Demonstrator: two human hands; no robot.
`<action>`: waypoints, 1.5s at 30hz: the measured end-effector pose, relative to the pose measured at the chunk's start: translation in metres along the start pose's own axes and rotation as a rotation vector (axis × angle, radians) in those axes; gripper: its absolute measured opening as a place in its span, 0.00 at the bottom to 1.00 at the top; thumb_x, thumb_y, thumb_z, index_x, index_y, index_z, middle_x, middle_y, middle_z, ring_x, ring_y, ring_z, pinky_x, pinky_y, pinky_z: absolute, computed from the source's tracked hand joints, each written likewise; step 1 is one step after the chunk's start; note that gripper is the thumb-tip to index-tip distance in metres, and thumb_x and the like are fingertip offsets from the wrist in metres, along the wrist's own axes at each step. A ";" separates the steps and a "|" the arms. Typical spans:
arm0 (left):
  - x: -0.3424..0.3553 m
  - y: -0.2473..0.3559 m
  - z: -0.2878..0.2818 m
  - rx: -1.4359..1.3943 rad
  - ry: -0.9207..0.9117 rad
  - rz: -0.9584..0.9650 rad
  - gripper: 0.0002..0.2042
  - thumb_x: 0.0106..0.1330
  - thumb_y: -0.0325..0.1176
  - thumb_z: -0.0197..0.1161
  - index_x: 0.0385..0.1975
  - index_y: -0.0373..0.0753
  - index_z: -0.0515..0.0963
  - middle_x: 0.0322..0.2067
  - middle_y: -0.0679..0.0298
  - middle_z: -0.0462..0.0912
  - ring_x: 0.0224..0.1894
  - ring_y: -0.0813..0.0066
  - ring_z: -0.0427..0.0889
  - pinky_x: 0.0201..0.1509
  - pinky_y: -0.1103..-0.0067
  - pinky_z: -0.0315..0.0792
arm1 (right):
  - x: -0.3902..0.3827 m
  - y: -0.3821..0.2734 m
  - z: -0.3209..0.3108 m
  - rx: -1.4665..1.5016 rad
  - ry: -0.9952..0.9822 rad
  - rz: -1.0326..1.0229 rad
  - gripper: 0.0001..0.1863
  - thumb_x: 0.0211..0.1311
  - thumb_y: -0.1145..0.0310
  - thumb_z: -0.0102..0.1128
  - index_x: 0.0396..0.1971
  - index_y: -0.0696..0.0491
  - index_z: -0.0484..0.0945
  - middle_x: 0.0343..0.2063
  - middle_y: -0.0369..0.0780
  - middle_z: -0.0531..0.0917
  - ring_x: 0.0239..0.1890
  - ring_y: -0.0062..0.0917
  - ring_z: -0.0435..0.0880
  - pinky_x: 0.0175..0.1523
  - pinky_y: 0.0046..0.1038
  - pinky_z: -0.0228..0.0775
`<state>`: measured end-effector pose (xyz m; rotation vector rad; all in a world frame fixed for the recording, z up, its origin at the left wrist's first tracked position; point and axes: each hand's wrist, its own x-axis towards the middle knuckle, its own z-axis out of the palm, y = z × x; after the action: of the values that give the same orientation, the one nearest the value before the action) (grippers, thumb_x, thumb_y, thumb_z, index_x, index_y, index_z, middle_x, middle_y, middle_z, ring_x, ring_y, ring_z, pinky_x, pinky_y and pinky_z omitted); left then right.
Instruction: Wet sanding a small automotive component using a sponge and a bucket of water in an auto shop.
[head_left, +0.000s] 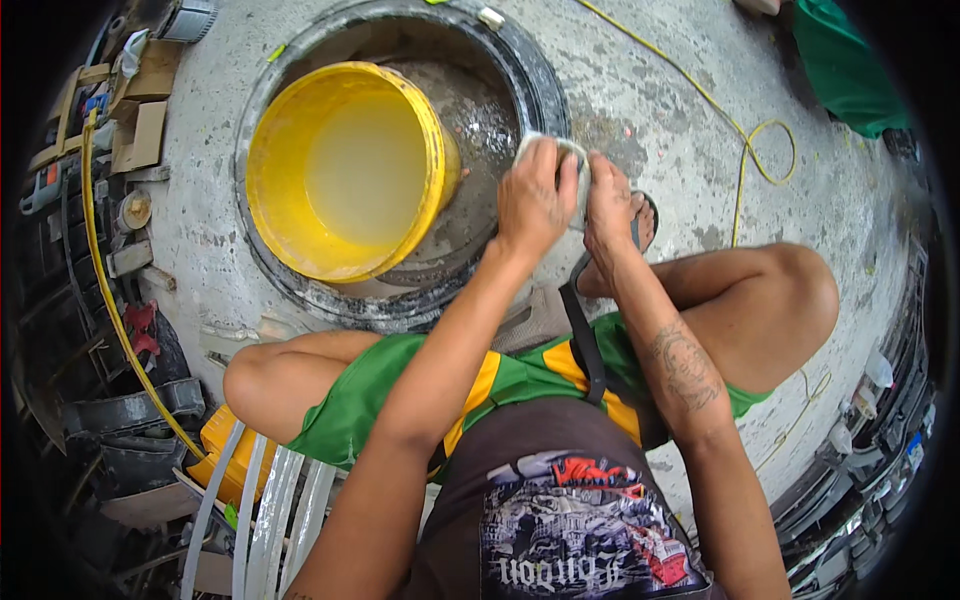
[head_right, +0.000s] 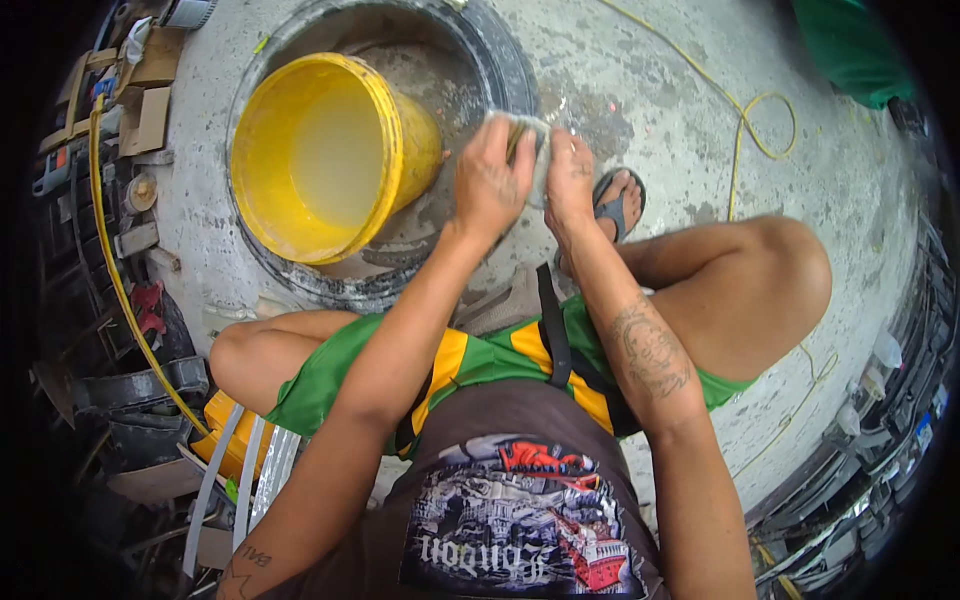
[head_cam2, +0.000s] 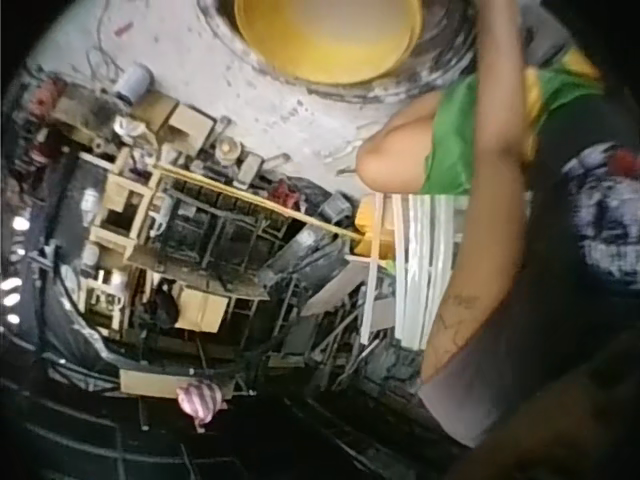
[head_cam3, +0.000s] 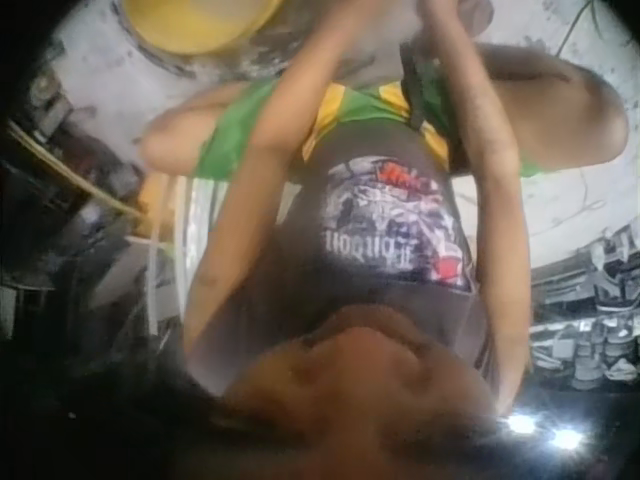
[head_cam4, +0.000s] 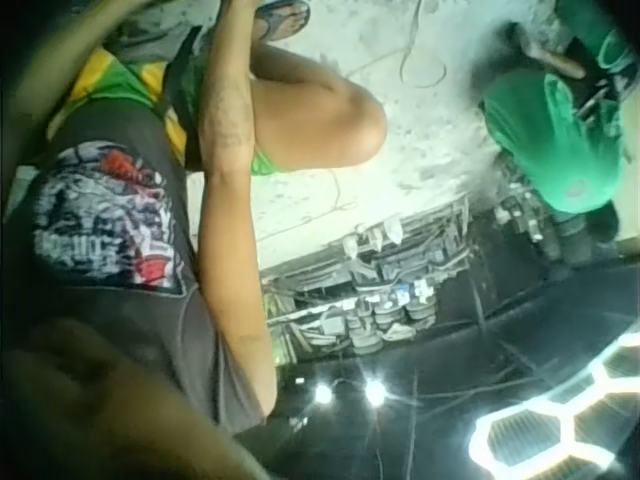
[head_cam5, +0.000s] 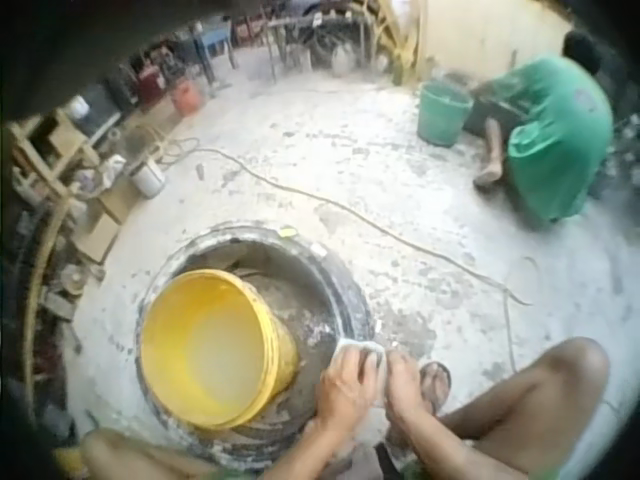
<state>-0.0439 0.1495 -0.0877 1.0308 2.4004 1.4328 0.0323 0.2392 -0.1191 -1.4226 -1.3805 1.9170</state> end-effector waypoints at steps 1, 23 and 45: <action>-0.009 0.000 -0.002 -0.002 -0.004 -0.007 0.08 0.71 0.31 0.62 0.37 0.33 0.74 0.31 0.45 0.79 0.33 0.38 0.79 0.35 0.56 0.71 | -0.006 0.003 0.002 -0.004 0.003 0.007 0.25 0.74 0.54 0.55 0.48 0.65 0.80 0.40 0.44 0.84 0.43 0.27 0.80 0.51 0.30 0.72; -0.067 0.026 -0.062 0.140 0.062 -0.166 0.12 0.74 0.34 0.63 0.44 0.29 0.75 0.36 0.42 0.81 0.39 0.37 0.81 0.44 0.58 0.74 | 0.009 0.038 0.006 -0.116 -0.075 -0.078 0.24 0.75 0.52 0.53 0.32 0.60 0.82 0.27 0.36 0.82 0.29 0.20 0.76 0.38 0.29 0.69; -0.042 0.017 -0.031 0.115 -0.056 -0.038 0.08 0.70 0.29 0.64 0.34 0.35 0.72 0.30 0.46 0.78 0.33 0.38 0.79 0.34 0.56 0.72 | -0.005 0.030 0.009 -0.117 0.021 -0.094 0.26 0.75 0.54 0.53 0.38 0.68 0.83 0.32 0.49 0.86 0.37 0.31 0.82 0.47 0.35 0.72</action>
<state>-0.0183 0.1057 -0.0656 1.0294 2.4732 1.2502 0.0335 0.2180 -0.1422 -1.4002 -1.5436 1.7842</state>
